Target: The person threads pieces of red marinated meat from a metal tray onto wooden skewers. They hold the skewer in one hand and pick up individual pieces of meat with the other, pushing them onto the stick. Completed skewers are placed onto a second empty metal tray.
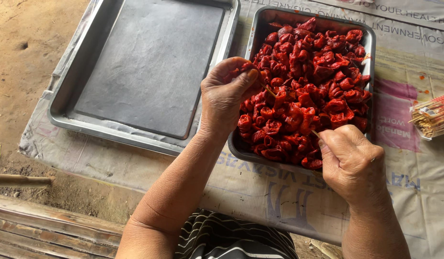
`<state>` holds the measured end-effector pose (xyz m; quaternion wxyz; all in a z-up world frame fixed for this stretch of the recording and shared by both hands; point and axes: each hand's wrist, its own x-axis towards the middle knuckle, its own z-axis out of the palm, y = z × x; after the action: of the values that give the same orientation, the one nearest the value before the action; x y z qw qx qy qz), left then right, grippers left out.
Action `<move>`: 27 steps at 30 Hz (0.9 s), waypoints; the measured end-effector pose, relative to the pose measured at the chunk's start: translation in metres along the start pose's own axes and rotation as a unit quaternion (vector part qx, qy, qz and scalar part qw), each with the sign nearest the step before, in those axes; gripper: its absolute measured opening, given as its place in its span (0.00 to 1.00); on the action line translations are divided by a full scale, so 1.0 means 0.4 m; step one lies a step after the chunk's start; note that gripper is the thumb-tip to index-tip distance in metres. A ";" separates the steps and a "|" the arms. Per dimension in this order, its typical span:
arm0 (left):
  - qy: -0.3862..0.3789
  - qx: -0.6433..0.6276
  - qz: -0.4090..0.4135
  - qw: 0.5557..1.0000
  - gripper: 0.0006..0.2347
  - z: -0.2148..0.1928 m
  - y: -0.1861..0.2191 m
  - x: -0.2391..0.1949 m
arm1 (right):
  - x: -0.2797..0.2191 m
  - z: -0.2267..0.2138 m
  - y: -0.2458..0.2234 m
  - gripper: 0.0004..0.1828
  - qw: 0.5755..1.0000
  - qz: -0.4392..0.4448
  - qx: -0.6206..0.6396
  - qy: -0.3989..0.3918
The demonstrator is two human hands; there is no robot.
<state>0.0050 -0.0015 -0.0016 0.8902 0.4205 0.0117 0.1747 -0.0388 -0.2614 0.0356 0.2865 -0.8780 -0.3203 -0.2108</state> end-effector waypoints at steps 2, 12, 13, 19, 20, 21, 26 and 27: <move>-0.016 -0.047 -0.003 0.999 0.07 -0.003 0.006 0.002 | 0.003 0.003 0.007 0.09 1.000 -0.001 0.012 0.005; 0.051 -0.184 -0.121 0.974 0.05 -0.003 0.002 -0.002 | 0.014 0.027 0.026 0.08 0.998 0.014 0.058 -0.005; 0.042 -0.181 -0.108 0.977 0.05 -0.003 -0.003 -0.004 | 0.015 0.028 0.023 0.08 0.998 0.015 0.065 -0.007; -0.040 -0.144 -0.023 0.988 0.04 0.001 -0.021 -0.010 | 0.007 0.019 -0.001 0.06 0.999 0.024 0.047 -0.003; -0.049 -0.147 -0.019 0.988 0.04 0.003 -0.023 -0.013 | 0.006 0.018 -0.001 0.06 0.999 0.026 0.046 -0.004; -0.059 -0.150 -0.016 0.987 0.04 0.006 -0.024 -0.013 | 0.005 0.016 -0.001 0.06 0.999 0.028 0.045 -0.004; -0.048 -0.199 -0.113 0.972 0.08 0.006 -0.002 -0.022 | 0.008 0.007 0.015 0.07 0.999 0.010 0.026 0.017; -0.048 -0.206 -0.135 0.968 0.08 0.007 0.000 -0.021 | 0.010 0.006 0.021 0.07 0.999 0.007 0.027 0.019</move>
<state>-0.0024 -0.0064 -0.0009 0.9726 0.2302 -0.0104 0.0316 -0.0298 -0.2633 0.0330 0.3175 -0.8679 -0.3143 -0.2172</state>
